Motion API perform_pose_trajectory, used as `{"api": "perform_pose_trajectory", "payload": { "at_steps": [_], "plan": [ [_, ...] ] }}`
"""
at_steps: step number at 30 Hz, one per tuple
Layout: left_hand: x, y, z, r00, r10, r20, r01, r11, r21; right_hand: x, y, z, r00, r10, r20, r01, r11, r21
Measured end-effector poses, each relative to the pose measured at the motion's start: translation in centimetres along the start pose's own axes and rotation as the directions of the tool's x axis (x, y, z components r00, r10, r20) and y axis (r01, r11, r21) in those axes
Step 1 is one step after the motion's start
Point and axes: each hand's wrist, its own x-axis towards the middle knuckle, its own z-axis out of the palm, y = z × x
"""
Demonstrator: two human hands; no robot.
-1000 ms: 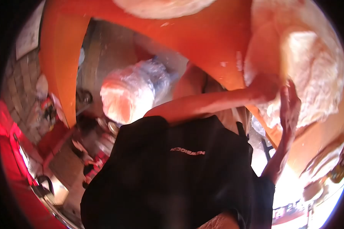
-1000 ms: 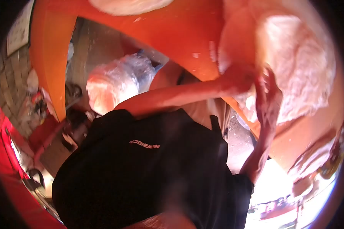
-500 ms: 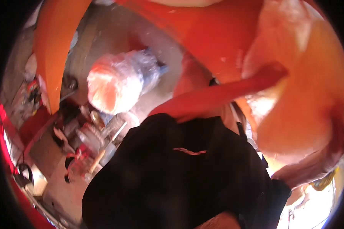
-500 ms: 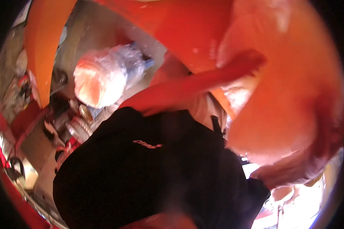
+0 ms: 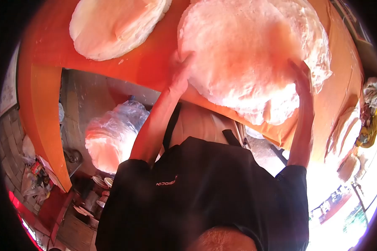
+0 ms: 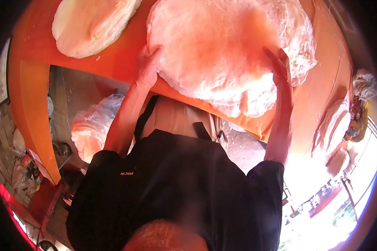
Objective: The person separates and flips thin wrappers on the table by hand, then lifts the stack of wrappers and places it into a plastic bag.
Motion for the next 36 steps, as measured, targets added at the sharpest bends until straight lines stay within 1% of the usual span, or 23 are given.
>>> {"api": "perform_pose_trajectory", "payload": {
  "at_steps": [1,3,4,6,7,10,12,14,17,18,19,22,25,26,27,28,29,30,32,33,34,35,36],
  "plan": [
    [0.1,-0.1,0.1,1.0,0.015,-0.01,-0.015,0.999,0.037,-0.3,0.3,-0.7,0.998,-0.057,0.003,0.057,0.995,-0.082],
    [0.1,-2.1,1.2,0.972,0.044,-0.23,-0.065,0.994,-0.085,0.5,1.0,-2.6,0.98,-0.191,0.062,0.201,0.952,-0.23],
    [1.1,-2.6,-0.1,0.986,0.127,-0.105,-0.119,0.989,0.083,1.2,0.2,-3.3,0.983,-0.178,0.042,0.183,0.965,-0.189],
    [1.8,-0.7,-0.5,0.96,0.279,0.039,-0.281,0.955,0.098,0.9,-4.2,-2.0,0.971,-0.239,-0.011,0.231,0.949,-0.213],
    [0.6,4.0,1.0,0.984,0.154,0.092,-0.146,0.986,-0.085,0.6,-7.6,-1.0,0.947,-0.316,-0.048,0.291,0.914,-0.284],
    [2.1,10.6,-0.2,0.977,0.134,0.166,-0.084,0.957,-0.279,3.2,-13.6,-0.5,0.885,-0.465,-0.014,0.451,0.866,-0.217],
    [2.9,15.9,-2.5,0.983,0.174,-0.055,-0.177,0.982,-0.063,4.1,-18.0,3.9,0.862,-0.501,0.075,0.506,0.857,-0.1],
    [5.1,19.3,-7.9,0.973,0.23,-0.013,-0.23,0.969,-0.095,5.7,-21.3,8.7,0.83,-0.537,0.152,0.54,0.841,0.023],
    [8.0,23.6,-16.3,0.921,0.32,-0.221,-0.339,0.939,-0.055,13.8,-21.2,14.2,0.674,-0.647,0.357,0.689,0.725,0.014],
    [7.5,25.4,-17.9,0.944,0.323,-0.067,-0.33,0.931,-0.154,16.9,-19.5,17.3,0.706,-0.599,0.377,0.619,0.781,0.082],
    [8.1,26.0,-19.9,0.944,0.317,-0.091,-0.327,0.938,-0.117,18.3,-17.6,21.0,0.734,-0.548,0.401,0.539,0.83,0.147],
    [10.9,24.8,-26.6,0.94,0.271,-0.21,-0.269,0.962,0.037,15.8,-12.0,33.5,0.905,-0.301,0.301,0.35,0.929,-0.122],
    [14.9,20.9,-34.6,0.912,0.189,-0.363,-0.103,0.965,0.243,15.0,-8.7,36.4,0.859,-0.054,0.509,0.028,0.998,0.059],
    [16.1,19.8,-36.0,0.916,0.156,-0.371,-0.05,0.959,0.279,13.6,-9.4,36.4,0.904,-0.063,0.424,0.044,0.997,0.057],
    [14.6,20.3,-34.5,0.931,0.175,-0.319,-0.132,0.979,0.153,12.0,-10.3,36.0,0.94,-0.064,0.334,0.052,0.998,0.044],
    [13.9,20.4,-34.0,0.899,0.292,-0.325,-0.216,0.943,0.251,9.8,-11.5,34.4,0.945,-0.062,0.321,0.062,0.998,0.011],
    [12.9,21.1,-32.8,0.867,0.376,-0.326,-0.243,0.892,0.382,8.4,-11.7,32.2,0.943,-0.195,0.271,0.231,0.967,-0.108],
    [12.8,21.1,-33.5,0.812,0.435,-0.39,-0.166,0.812,0.56,6.9,-11.7,30.0,0.958,-0.233,0.167,0.274,0.915,-0.295],
    [10.9,21.6,-31.6,0.66,0.68,-0.319,-0.249,0.599,0.761,4.7,-10.5,24.7,0.936,-0.353,0.002,0.283,0.746,-0.602],
    [9.7,22.3,-29.8,0.63,0.718,-0.296,-0.276,0.563,0.779,3.7,-8.7,21.5,0.93,-0.366,-0.038,0.252,0.71,-0.658],
    [8.0,22.9,-27.0,0.595,0.755,-0.276,-0.297,0.526,0.797,3.2,-6.4,17.8,0.888,-0.46,0.006,0.27,0.511,-0.816],
    [6.7,22.7,-24.3,0.556,0.79,-0.258,-0.313,0.487,0.815,2.0,-4.9,14.9,0.908,-0.419,0.02,0.174,0.33,-0.928],
    [5.6,21.6,-22.0,0.597,0.772,-0.217,-0.372,0.507,0.778,0.7,-3.8,13.2,0.909,-0.412,0.062,0.178,0.25,-0.952]
  ]
}}
